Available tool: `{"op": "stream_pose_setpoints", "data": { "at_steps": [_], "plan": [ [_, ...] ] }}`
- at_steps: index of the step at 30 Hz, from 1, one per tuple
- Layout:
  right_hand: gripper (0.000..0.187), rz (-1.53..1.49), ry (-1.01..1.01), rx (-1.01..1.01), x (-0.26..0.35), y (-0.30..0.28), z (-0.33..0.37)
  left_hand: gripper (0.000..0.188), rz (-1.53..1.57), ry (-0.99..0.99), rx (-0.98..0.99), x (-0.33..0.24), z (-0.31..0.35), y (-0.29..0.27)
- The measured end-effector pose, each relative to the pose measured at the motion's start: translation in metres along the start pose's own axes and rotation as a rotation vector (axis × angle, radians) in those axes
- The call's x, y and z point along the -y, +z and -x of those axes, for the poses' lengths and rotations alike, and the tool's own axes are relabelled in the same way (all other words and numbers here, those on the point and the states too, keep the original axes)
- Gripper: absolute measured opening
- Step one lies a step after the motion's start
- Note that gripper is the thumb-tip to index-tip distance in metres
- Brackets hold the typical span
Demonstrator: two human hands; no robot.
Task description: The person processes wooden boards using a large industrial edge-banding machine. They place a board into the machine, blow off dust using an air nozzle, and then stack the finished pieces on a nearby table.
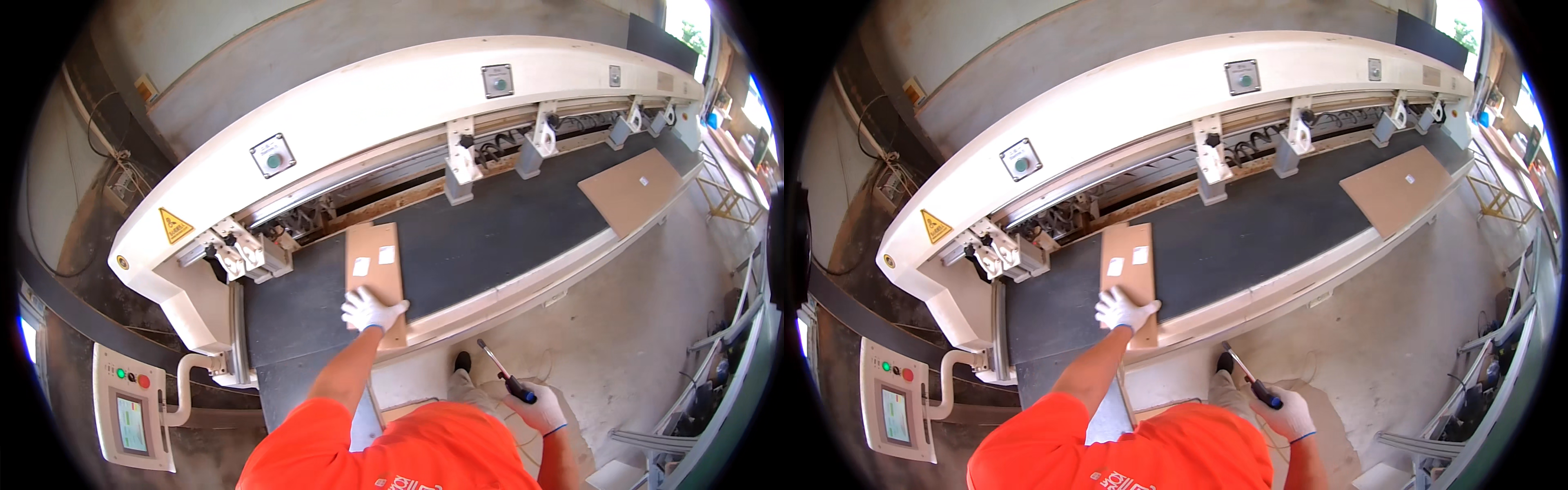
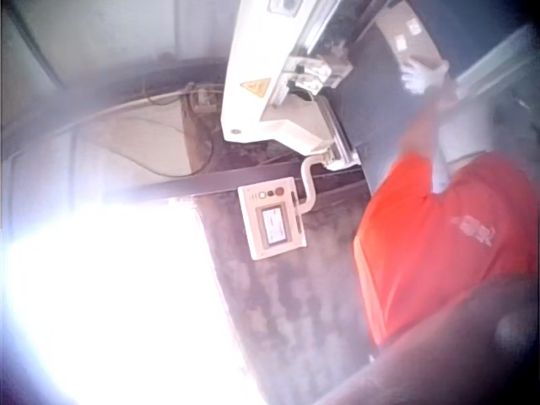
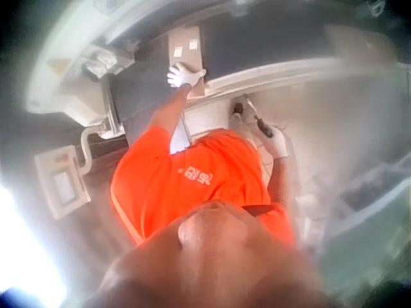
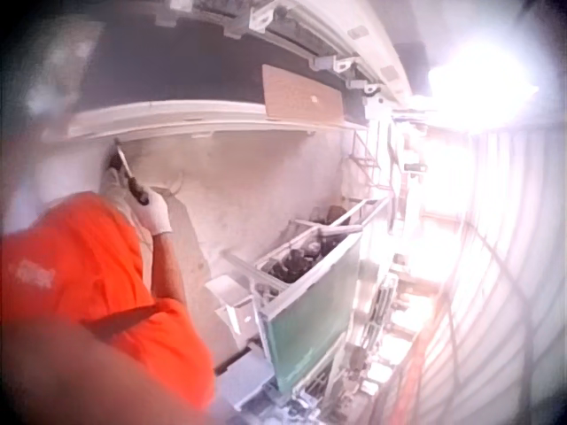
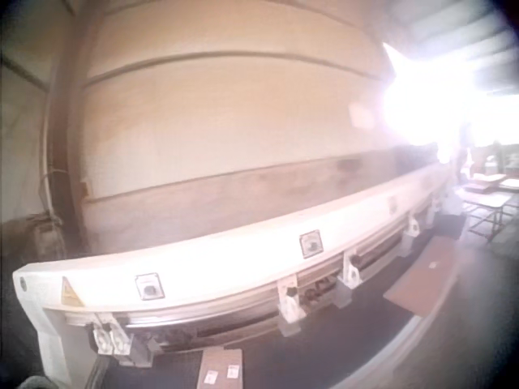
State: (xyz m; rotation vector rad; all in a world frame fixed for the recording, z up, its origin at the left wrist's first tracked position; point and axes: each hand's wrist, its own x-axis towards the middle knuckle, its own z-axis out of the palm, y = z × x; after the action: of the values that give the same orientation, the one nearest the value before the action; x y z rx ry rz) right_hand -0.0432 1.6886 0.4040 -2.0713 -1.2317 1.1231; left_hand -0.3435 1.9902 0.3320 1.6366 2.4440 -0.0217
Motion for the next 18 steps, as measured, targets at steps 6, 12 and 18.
{"op": "stream_pose_setpoints", "data": {
  "at_steps": [6, 12, 18],
  "plan": [
    [0.04, -0.003, 0.131, -0.029, -0.03, -0.015, 0.04, 0.137, 0.04, 0.204, 0.146, -0.169, 0.042, 0.016],
    [0.03, -0.138, 0.176, -0.056, -0.061, -0.062, 0.114, 0.137, 0.068, 0.23, 0.249, -0.239, 0.072, 0.013],
    [0.028, 0.416, 0.113, -0.154, -0.059, -0.113, 0.119, 0.106, 0.534, 0.527, -0.048, -0.149, 0.05, 0.092]
  ]
}}
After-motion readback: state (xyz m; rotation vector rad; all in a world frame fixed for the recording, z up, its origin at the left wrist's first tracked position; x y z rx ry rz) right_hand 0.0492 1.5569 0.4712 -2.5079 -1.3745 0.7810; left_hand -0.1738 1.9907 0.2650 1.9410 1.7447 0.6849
